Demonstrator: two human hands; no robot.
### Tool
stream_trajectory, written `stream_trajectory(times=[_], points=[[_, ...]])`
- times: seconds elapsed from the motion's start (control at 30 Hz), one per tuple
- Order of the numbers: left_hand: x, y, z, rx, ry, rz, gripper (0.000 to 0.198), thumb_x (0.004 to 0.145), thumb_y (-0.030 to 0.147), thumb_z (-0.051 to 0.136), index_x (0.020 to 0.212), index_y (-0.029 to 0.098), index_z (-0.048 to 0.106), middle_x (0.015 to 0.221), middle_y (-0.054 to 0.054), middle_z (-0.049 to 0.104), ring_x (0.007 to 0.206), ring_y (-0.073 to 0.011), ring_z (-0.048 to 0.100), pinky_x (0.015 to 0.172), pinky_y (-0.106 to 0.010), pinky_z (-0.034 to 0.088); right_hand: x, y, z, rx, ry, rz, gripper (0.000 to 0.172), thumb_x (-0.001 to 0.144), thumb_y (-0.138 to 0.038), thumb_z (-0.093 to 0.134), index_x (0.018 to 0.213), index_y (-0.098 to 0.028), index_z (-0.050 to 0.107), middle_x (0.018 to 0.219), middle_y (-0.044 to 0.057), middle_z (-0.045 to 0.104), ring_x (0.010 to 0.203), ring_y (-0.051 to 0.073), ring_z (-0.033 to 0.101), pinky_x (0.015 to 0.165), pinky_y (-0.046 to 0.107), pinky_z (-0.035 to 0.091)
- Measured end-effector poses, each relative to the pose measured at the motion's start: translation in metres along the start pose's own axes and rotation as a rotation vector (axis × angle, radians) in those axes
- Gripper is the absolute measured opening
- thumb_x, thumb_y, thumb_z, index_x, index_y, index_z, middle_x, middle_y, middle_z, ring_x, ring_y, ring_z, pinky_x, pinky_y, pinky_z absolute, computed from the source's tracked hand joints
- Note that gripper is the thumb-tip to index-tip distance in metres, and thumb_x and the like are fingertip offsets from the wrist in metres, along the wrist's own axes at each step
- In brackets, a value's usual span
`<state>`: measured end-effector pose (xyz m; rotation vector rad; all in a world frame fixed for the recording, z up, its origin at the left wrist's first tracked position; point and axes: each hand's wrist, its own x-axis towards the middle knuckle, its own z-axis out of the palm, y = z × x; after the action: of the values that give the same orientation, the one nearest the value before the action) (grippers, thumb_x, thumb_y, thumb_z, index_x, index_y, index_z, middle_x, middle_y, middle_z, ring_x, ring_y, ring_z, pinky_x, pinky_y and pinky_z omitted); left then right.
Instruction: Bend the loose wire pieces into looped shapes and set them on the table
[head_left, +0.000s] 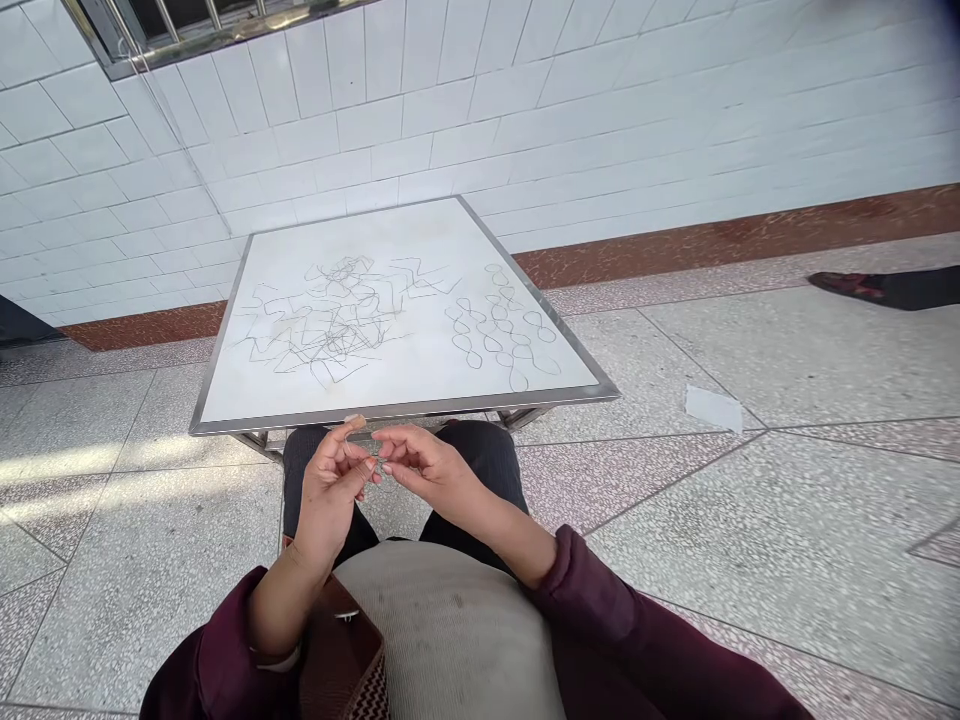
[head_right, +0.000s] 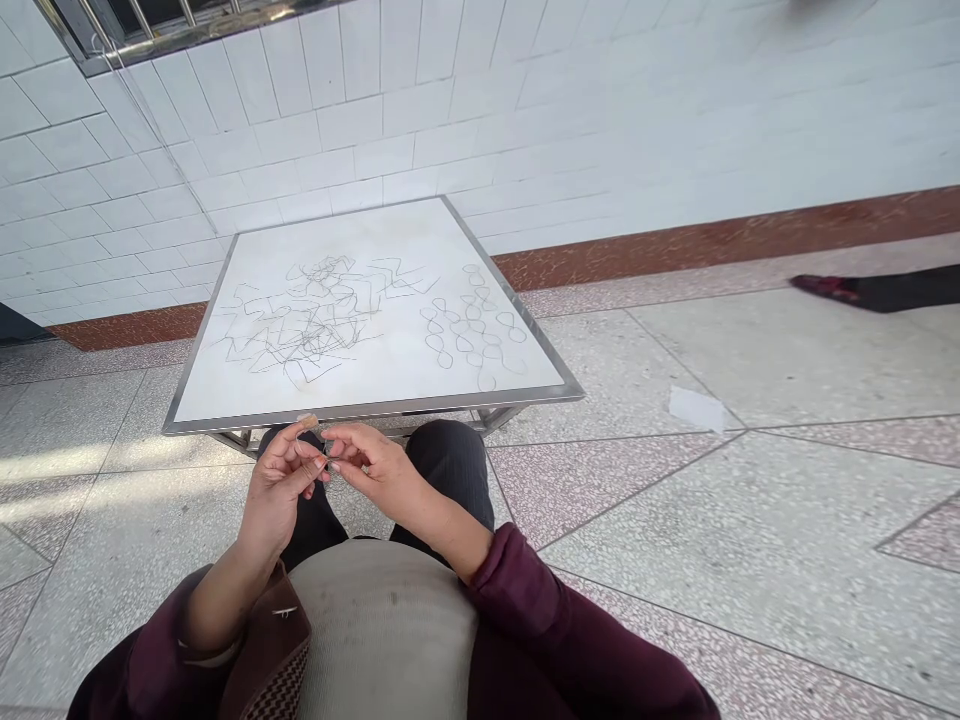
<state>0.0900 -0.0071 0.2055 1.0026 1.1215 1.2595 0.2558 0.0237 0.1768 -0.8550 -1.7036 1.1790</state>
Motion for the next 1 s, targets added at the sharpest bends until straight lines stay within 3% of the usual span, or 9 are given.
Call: stream_trajectory(times=[0.2,0.37,0.47,0.6,0.8,1.0], points=[[0.000,-0.003,-0.002,0.040,0.009,0.007,0.041,0.080,0.028,0.073,0.120,0.023,0.063,0.068,0.002,0.063,0.057,-0.0105,0.051,0.049,-0.020,0.037,-0.001,0.001,0.004,-0.128,0.027,-0.070,0.031,0.091,-0.019,0.055,0.121,-0.027,0.057,0.099,0.005,0.065,0.086,0.018,0.064,0.076,0.036,0.058],[0.000,-0.008,-0.002,0.046,0.047,0.039,0.042,0.082,0.028,0.072,0.122,0.022,0.062,0.071,0.002,0.063,0.061,-0.0115,0.053,0.051,-0.021,0.040,-0.002,0.003,0.009,-0.169,0.100,-0.002,0.027,0.090,-0.016,0.054,0.115,-0.026,0.058,0.098,0.005,0.065,0.087,0.019,0.065,0.078,0.037,0.056],[0.000,-0.009,-0.002,0.046,0.068,0.048,0.045,0.083,0.028,0.071,0.127,0.022,0.060,0.073,0.001,0.063,0.064,-0.0121,0.054,0.052,-0.021,0.041,-0.002,0.004,0.013,-0.167,0.126,0.068,0.019,0.089,-0.019,0.056,0.107,-0.025,0.059,0.091,0.004,0.065,0.082,0.019,0.063,0.075,0.036,0.054],[0.000,-0.009,-0.002,0.053,0.048,0.058,0.047,0.085,0.025,0.067,0.131,0.023,0.057,0.072,0.002,0.061,0.059,-0.0103,0.052,0.050,-0.021,0.038,-0.002,0.003,0.016,-0.176,0.124,0.057,0.007,0.090,-0.020,0.054,0.093,-0.025,0.060,0.080,0.002,0.060,0.076,0.019,0.060,0.068,0.032,0.050],[0.001,-0.016,0.000,0.056,0.070,0.045,0.048,0.083,0.027,0.070,0.129,0.022,0.057,0.072,0.003,0.059,0.062,-0.0116,0.055,0.048,-0.020,0.039,-0.003,0.007,0.018,-0.125,0.105,0.101,0.008,0.093,-0.027,0.053,0.091,-0.023,0.059,0.079,0.001,0.057,0.064,0.015,0.053,0.058,0.028,0.044],[-0.002,-0.021,0.003,0.100,0.044,0.046,0.050,0.085,0.030,0.067,0.132,0.019,0.054,0.071,0.003,0.057,0.064,-0.0121,0.056,0.049,-0.019,0.041,0.000,0.005,0.022,0.046,0.056,0.207,0.022,0.094,-0.043,0.051,0.095,-0.022,0.058,0.078,0.000,0.057,0.060,0.013,0.050,0.057,0.027,0.044]])
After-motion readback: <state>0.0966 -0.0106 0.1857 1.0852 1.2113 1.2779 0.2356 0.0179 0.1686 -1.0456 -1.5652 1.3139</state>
